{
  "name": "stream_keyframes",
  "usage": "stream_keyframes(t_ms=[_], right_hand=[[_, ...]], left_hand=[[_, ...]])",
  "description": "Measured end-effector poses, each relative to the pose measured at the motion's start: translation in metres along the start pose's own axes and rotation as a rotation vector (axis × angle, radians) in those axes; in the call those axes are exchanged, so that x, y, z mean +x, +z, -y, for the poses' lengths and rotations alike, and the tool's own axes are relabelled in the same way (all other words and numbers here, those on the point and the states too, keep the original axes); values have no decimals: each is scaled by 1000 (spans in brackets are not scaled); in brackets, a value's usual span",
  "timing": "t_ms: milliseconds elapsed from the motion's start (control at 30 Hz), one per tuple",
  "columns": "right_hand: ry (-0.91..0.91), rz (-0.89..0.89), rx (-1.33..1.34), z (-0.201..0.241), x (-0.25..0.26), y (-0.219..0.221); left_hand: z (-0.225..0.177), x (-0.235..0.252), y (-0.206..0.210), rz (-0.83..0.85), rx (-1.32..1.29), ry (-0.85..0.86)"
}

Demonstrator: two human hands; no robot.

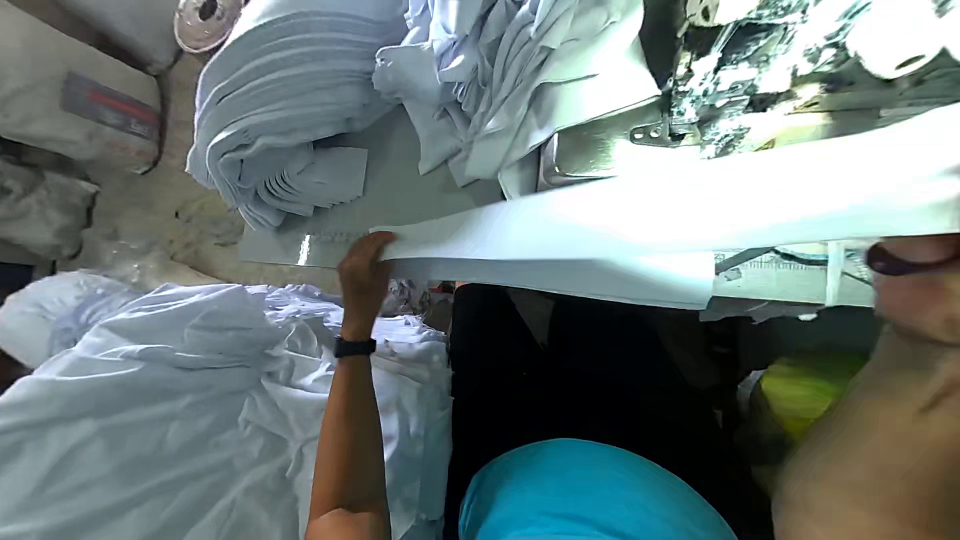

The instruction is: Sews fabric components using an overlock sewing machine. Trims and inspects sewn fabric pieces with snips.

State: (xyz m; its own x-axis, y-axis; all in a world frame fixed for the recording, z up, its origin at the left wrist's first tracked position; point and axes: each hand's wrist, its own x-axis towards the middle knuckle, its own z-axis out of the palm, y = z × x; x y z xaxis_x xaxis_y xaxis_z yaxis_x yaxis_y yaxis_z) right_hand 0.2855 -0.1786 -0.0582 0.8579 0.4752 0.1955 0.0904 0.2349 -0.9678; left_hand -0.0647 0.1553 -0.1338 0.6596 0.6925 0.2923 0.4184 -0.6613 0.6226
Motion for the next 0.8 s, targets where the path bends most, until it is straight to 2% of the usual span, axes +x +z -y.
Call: stream_keyframes(t_ms=[67,133,200,233,300,400,467,533,600,800], right_hand=[[-42,-2,-135,-9,-5,18],[-77,60,-250,-27,-19,35],[-120,178,-397,-51,-30,42],[-142,258,-481,-58,-31,44],[-154,375,-548,-61,-31,49],[-186,458,-379,-44,-27,58],[-260,504,-262,-37,-24,64],[-320,517,-203,-34,-24,67],[-343,495,-197,-31,-26,69],[-337,433,-210,-31,-31,60]], left_hand=[[10,23,-13,-307,-419,-201],[4,45,-29,-544,-922,-264],[-9,63,-37,-585,-1211,-148],[-17,70,-36,-503,-1326,-41],[-48,74,-18,-202,-1259,59],[-120,70,26,223,-883,257],[-160,70,56,388,-753,329],[-178,72,79,512,-741,356],[-187,74,91,553,-768,314],[-195,76,85,391,-799,196]])
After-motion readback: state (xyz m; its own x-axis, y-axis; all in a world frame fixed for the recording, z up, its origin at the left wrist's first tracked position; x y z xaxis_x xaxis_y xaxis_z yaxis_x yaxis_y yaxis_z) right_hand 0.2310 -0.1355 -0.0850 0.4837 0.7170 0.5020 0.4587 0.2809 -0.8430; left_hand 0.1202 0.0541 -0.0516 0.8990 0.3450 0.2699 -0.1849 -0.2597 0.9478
